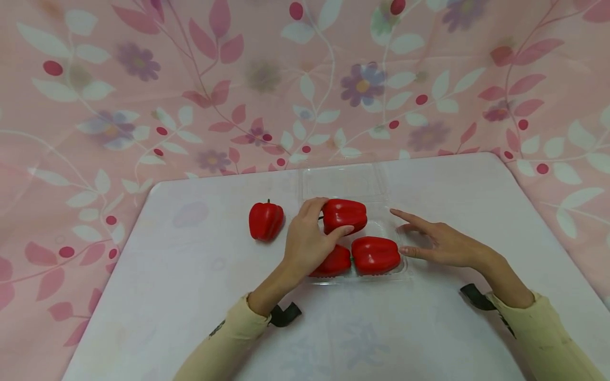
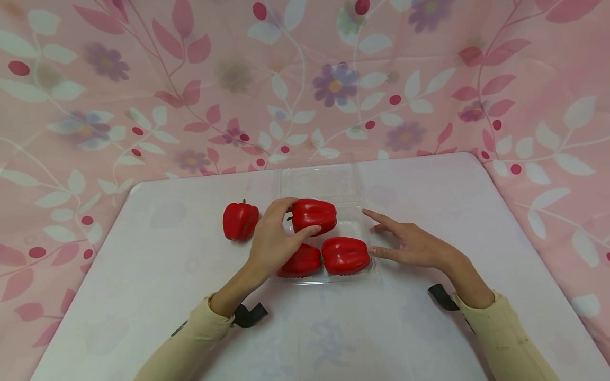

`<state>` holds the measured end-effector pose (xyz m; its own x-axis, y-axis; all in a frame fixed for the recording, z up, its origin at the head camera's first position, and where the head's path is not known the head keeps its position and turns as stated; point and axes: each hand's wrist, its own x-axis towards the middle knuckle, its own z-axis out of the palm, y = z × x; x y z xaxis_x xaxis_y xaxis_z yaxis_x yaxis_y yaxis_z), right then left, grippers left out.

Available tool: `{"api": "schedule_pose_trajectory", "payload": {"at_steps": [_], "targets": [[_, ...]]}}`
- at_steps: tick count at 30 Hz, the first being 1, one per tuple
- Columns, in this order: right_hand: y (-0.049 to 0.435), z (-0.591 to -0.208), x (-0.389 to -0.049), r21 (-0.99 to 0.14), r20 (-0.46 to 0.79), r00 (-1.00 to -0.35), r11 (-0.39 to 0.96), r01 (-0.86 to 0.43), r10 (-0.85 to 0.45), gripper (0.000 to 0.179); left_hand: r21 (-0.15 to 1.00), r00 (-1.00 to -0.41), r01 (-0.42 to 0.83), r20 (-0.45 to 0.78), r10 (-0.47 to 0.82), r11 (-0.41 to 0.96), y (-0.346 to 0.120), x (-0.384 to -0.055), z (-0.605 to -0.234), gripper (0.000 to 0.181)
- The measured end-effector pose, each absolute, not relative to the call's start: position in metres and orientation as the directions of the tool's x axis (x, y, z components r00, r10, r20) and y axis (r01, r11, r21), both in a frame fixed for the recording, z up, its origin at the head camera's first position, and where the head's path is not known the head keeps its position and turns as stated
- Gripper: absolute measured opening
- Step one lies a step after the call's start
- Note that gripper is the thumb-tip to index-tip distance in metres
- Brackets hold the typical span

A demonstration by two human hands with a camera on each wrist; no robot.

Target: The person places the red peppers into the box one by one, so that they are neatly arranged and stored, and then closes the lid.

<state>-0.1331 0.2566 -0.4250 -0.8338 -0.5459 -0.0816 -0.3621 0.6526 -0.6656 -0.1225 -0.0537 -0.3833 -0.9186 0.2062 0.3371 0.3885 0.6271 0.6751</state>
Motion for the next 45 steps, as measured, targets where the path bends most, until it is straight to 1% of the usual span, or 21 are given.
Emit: {"api": "schedule_pose_trajectory", "payload": {"at_steps": [10, 24, 27, 33, 35, 40, 45], "targets": [[0.256, -0.424, -0.134, -0.665, -0.078, -0.831, 0.65, -0.368, -0.55, 0.083, 0.678, -0.943, 0.333, 0.259, 0.21, 0.655, -0.041, -0.123, -0.388, 0.068], [0.256, -0.426, -0.133, -0.668, -0.078, -0.831, 0.648, -0.366, -0.551, 0.083, 0.678, -0.963, 0.267, 0.168, 0.209, 0.685, -0.025, -0.125, -0.393, 0.068], [0.256, -0.426, -0.133, -0.666, -0.075, -0.833, 0.649, -0.367, -0.548, 0.082, 0.658, -0.958, 0.285, 0.176, 0.225, 0.697, -0.021, -0.125, -0.394, 0.068], [0.257, -0.426, -0.133, -0.671, -0.074, -0.833, 0.645, -0.366, -0.549, 0.082, 0.581, -0.94, 0.338, 0.242, 0.239, 0.741, -0.016, -0.126, -0.396, 0.067], [0.257, -0.426, -0.133, -0.671, -0.073, -0.833, 0.645, -0.366, -0.549, 0.082, 0.581, -0.937, 0.345, 0.252, 0.241, 0.737, -0.015, -0.126, -0.396, 0.066], [0.256, -0.426, -0.133, -0.672, -0.077, -0.832, 0.645, -0.364, -0.55, 0.082, 0.614, -0.944, 0.331, 0.224, 0.243, 0.717, -0.015, -0.126, -0.397, 0.065], [0.256, -0.427, -0.133, -0.671, -0.076, -0.831, 0.645, -0.366, -0.551, 0.083, 0.612, -0.951, 0.308, 0.184, 0.248, 0.728, -0.013, -0.126, -0.396, 0.067]]}}
